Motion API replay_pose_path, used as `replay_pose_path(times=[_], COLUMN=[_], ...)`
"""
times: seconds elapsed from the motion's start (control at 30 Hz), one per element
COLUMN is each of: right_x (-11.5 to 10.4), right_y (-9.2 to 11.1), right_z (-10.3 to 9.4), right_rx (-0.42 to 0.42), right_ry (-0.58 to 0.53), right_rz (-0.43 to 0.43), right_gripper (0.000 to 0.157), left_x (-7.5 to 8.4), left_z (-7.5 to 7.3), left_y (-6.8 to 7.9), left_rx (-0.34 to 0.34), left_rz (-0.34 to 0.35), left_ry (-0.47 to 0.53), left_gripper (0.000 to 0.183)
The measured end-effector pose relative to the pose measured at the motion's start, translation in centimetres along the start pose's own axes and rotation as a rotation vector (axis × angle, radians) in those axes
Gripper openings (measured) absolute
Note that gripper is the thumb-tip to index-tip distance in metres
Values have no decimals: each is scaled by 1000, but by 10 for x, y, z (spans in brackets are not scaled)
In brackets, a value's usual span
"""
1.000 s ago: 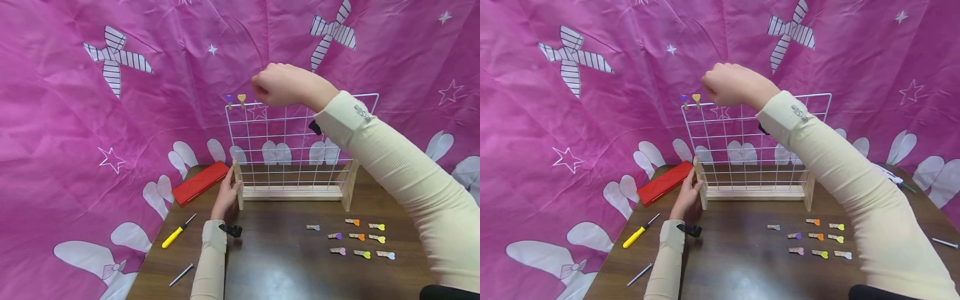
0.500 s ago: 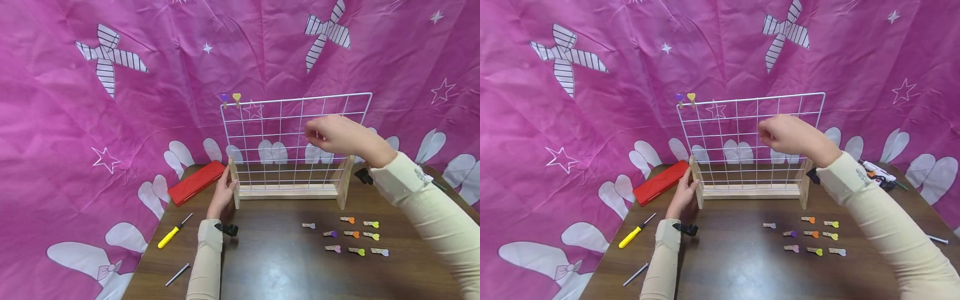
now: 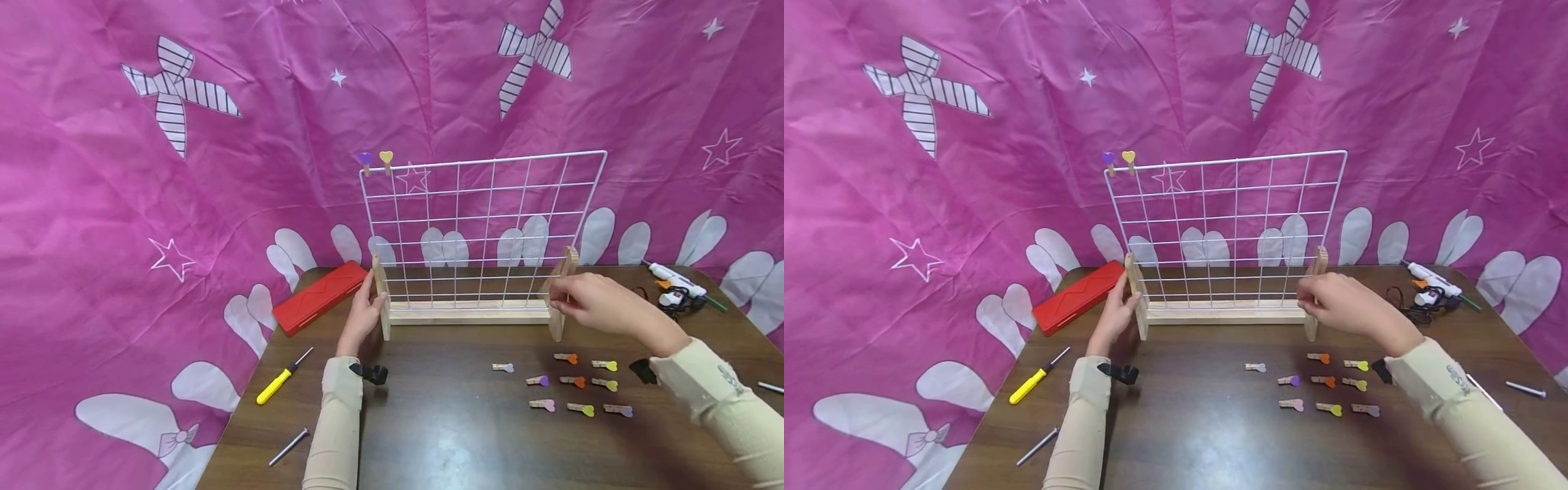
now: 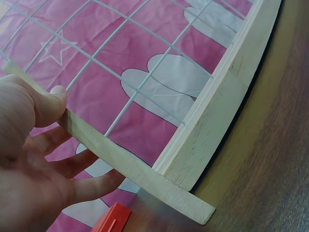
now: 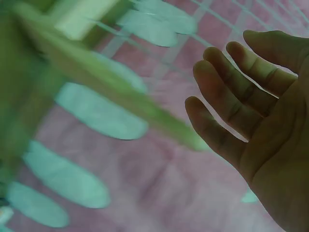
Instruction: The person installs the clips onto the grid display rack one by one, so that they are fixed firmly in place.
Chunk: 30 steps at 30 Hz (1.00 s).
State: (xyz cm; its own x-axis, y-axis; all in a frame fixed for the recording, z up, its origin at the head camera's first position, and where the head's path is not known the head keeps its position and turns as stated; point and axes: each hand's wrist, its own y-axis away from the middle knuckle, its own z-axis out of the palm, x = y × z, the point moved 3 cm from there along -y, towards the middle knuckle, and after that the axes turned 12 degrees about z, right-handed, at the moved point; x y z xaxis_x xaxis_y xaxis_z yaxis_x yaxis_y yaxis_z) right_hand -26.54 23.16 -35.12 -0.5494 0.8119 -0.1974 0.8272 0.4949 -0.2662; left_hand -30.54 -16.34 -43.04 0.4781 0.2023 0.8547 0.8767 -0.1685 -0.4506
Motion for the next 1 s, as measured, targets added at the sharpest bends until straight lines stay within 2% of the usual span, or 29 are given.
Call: replay_pose_path(times=[0.13,0.27,0.37,0.43,0.63,0.87,1.0], right_x=[20,36,45,50,56,57,57], right_y=[22,40,52,58,65,63,61], right_z=[29,57,73,81,93,97,100], right_rx=[-74,-210,-290,-314,-325,-310,-295], right_ry=[-41,-77,-76,-65,-45,-32,-34], right_rz=[75,133,176,197,195,176,181], right_gripper=[14,11,12,15,17,20,18], left_x=[0,-1,-2,-3,-4,-36,-28], left_z=[0,-3,-2,-1,1,0,-1], left_y=[0,1,1,1,-1,-5,-4], left_rx=[-1,12,1,-9,-14,21,3], left_rz=[-4,-5,-1,-3,-29,-24,-23], left_ry=[3,-11,-4,8,17,-24,1], left_gripper=[64,65,65,65,65,66,66])
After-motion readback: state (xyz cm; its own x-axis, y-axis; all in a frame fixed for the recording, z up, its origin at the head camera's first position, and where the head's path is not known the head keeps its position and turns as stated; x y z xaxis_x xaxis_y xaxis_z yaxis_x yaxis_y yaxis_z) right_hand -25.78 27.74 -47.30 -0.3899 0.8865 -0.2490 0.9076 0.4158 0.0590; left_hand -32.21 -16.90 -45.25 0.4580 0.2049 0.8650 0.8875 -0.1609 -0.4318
